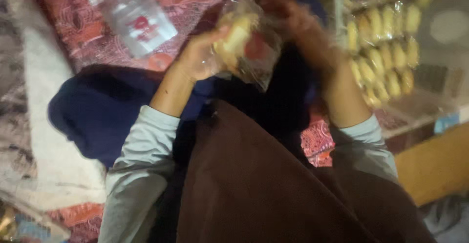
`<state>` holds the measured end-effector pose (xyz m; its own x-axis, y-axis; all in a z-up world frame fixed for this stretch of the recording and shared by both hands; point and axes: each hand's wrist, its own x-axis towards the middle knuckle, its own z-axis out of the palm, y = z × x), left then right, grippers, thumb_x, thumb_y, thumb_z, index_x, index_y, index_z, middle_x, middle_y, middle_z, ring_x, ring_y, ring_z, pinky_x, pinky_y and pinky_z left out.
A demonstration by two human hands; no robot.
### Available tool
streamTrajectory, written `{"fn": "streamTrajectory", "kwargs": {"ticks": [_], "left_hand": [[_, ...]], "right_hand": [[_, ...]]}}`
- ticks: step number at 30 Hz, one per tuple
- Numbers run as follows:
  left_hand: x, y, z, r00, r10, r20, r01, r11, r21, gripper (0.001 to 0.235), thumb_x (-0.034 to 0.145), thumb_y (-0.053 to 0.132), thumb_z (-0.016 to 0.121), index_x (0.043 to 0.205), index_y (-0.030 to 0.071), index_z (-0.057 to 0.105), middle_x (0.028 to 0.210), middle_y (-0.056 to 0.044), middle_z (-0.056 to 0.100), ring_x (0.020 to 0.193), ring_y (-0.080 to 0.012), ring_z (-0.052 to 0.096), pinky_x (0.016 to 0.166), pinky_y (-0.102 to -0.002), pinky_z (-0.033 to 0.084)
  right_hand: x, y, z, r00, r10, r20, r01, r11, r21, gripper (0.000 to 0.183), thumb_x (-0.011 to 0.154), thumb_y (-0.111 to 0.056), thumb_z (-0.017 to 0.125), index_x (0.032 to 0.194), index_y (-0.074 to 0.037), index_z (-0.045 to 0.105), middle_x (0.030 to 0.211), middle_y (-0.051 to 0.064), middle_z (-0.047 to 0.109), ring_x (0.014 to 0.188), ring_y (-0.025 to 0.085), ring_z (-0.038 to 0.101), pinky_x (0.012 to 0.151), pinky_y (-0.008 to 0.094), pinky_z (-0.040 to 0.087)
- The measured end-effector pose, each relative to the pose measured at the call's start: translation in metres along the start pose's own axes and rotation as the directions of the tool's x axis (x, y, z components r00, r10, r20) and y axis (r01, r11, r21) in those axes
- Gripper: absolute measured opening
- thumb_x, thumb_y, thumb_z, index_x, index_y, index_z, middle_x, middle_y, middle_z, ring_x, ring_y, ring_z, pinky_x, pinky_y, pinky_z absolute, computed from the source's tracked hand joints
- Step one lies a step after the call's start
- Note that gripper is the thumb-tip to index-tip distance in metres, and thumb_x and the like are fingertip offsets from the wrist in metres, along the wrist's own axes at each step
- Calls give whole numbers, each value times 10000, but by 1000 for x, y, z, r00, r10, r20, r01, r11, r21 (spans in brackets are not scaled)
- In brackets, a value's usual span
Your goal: The person sits on a patterned floor mat and repeatedly picks up round pastries from a wooden board, places each into a small clear plastic bag, and sets the sealed bag into a nearby plastic crate. The person handles the pastries one at a time and continues the process for the duration of the clip.
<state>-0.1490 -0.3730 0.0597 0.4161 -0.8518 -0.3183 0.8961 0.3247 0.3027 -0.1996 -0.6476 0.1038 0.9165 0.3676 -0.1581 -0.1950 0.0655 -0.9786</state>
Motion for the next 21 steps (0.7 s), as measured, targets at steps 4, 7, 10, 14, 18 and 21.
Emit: {"fn": "streamTrajectory", "kwargs": {"ticks": [4, 7, 10, 14, 18, 21], "left_hand": [[39, -37, 28, 996, 78, -42, -48, 871, 488, 408, 976, 481, 632, 1164, 120, 594, 1034, -90, 687, 885, -207, 692, 757, -414, 567], [64, -60, 27, 977, 207, -45, -59, 470, 881, 402, 999, 498, 638, 1013, 98, 673, 892, -103, 721, 753, -201, 695, 676, -396, 542], [68, -28, -32, 889, 388, -244, 209, 129, 969, 479, 1022, 516, 644, 863, 77, 752, 749, -116, 755, 621, -195, 699, 594, -379, 517], [9, 27, -142, 593, 769, -237, 146, 187, 971, 251, 1047, 329, 677, 1080, 85, 720, 830, -128, 730, 751, -229, 717, 661, -370, 520], [-54, 63, -227, 450, 870, 202, 274, -350, 896, 202, 926, 169, 818, 1030, 32, 710, 959, -170, 734, 904, -370, 688, 813, -472, 530], [-83, 76, -268, 336, 920, 203, 438, -343, 831, 276, 793, 52, 679, 1042, -57, 632, 954, -254, 649, 877, -439, 616, 791, -513, 505]], "right_hand": [[-52, 35, -5, 956, 174, -235, -129, 973, 194, 467, 1125, -293, 469, 1516, -43, 514, 1532, 111, 502, 1406, 252, 535, 1196, 404, 462], [-79, 56, -15, 890, 229, -394, -140, 960, 241, 490, 1113, -330, 470, 1515, -53, 516, 1505, 107, 517, 1371, 248, 550, 1164, 405, 468], [-99, 81, -32, 806, 284, -520, -173, 952, 252, 514, 1101, -367, 470, 1513, -63, 518, 1477, 103, 532, 1336, 244, 565, 1133, 407, 473], [-152, 88, -72, 566, 287, -773, -215, 956, 198, 547, 1085, -416, 470, 1511, -77, 521, 1441, 98, 552, 1290, 239, 584, 1091, 409, 479], [-200, 88, -118, 277, 204, -939, -267, 955, 129, 580, 1069, -465, 471, 1509, -91, 524, 1404, 93, 572, 1243, 233, 604, 1049, 412, 486], [-210, 104, -145, 166, 168, -972, -350, 931, 102, 605, 1057, -502, 471, 1507, -101, 526, 1377, 89, 587, 1209, 229, 618, 1017, 413, 491]]}}
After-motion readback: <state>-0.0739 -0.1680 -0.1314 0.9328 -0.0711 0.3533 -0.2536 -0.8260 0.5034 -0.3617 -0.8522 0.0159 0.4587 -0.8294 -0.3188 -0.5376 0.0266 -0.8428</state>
